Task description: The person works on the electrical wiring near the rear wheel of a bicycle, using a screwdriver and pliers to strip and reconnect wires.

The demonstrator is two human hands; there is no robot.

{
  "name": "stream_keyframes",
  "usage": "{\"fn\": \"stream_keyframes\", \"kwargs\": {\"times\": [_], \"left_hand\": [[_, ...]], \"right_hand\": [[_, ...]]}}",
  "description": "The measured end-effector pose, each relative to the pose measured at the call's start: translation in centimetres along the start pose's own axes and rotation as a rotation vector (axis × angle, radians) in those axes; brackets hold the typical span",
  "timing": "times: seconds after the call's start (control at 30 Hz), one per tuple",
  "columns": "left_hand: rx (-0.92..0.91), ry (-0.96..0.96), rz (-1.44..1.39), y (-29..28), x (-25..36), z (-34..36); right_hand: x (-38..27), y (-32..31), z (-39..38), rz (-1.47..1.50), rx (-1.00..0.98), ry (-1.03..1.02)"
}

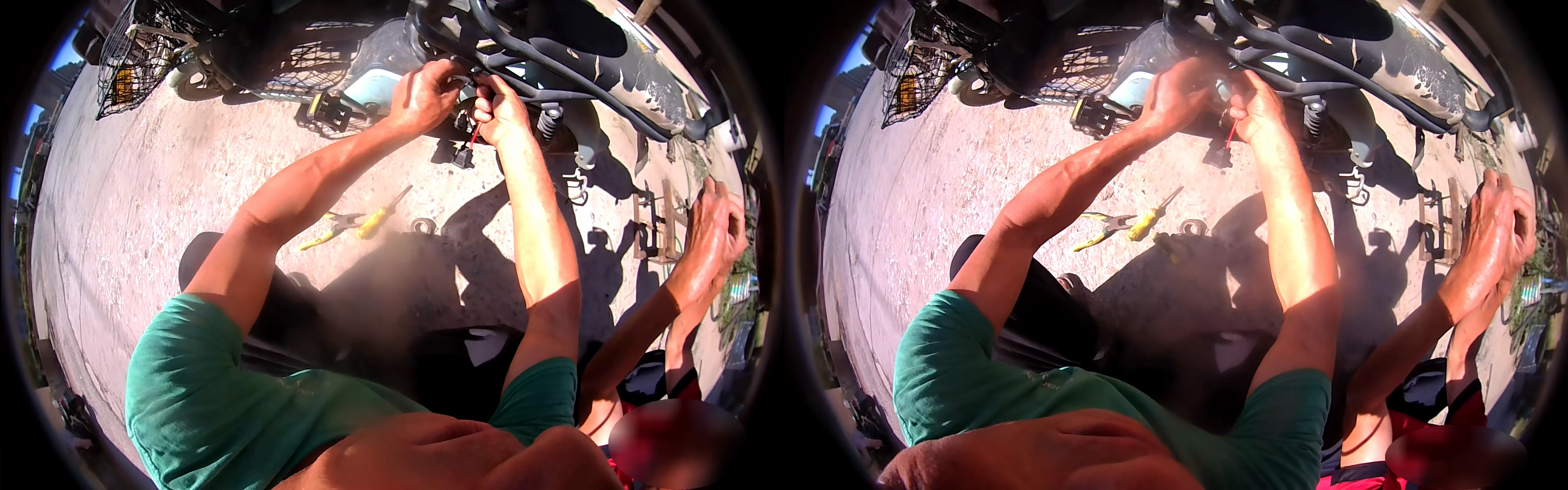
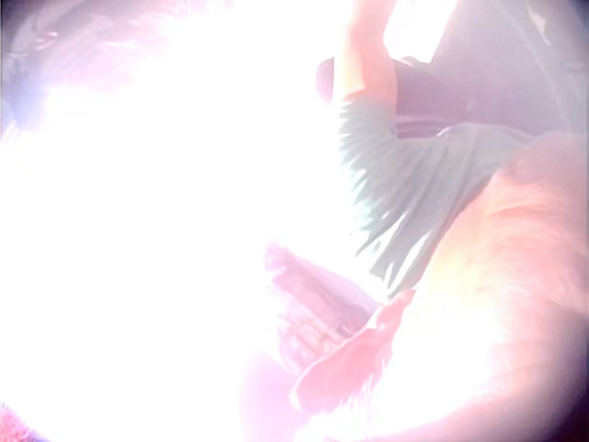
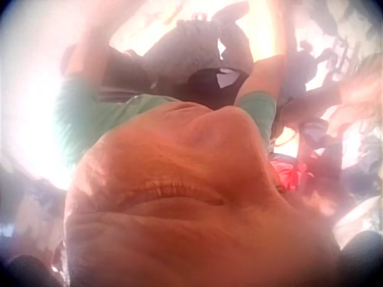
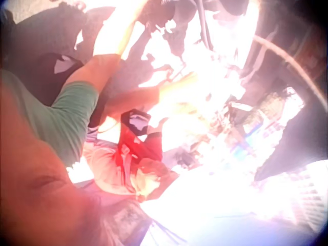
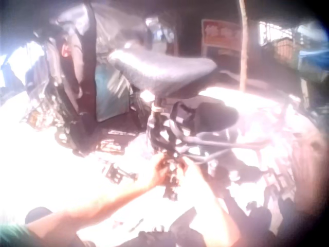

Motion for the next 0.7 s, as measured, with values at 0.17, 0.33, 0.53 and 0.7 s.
{"fn": "stream_keyframes", "kwargs": {"times": [0.17, 0.33, 0.53, 0.7], "left_hand": [[-0.07, 0.182, 0.194, 0.8, -1.0, 0.5], [-0.034, 0.308, 0.211, 1.2, -1.1, 0.9], [-0.091, 0.349, 0.33, 1.1, -0.6, 1.6], [-0.091, 0.398, 0.323, 0.7, 0.3, 1.5]], "right_hand": [[0.0, 0.2, -0.4, -0.002, 0.008, 0.029], [-0.2, 0.6, -0.9, -0.025, 0.008, 0.025], [-0.4, 0.8, -0.7, -0.073, 0.02, 0.03], [-1.1, 1.2, -1.7, -0.134, -0.013, 0.033]]}}
Point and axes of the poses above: each hand's wrist, its own z-axis towards the middle knuckle, its own y-axis out of the palm, x = y × z, the point moved 3 cm from there along z, towards the middle knuckle, and after that the axes turned 5 degrees about -y, right-handed, at the moved point
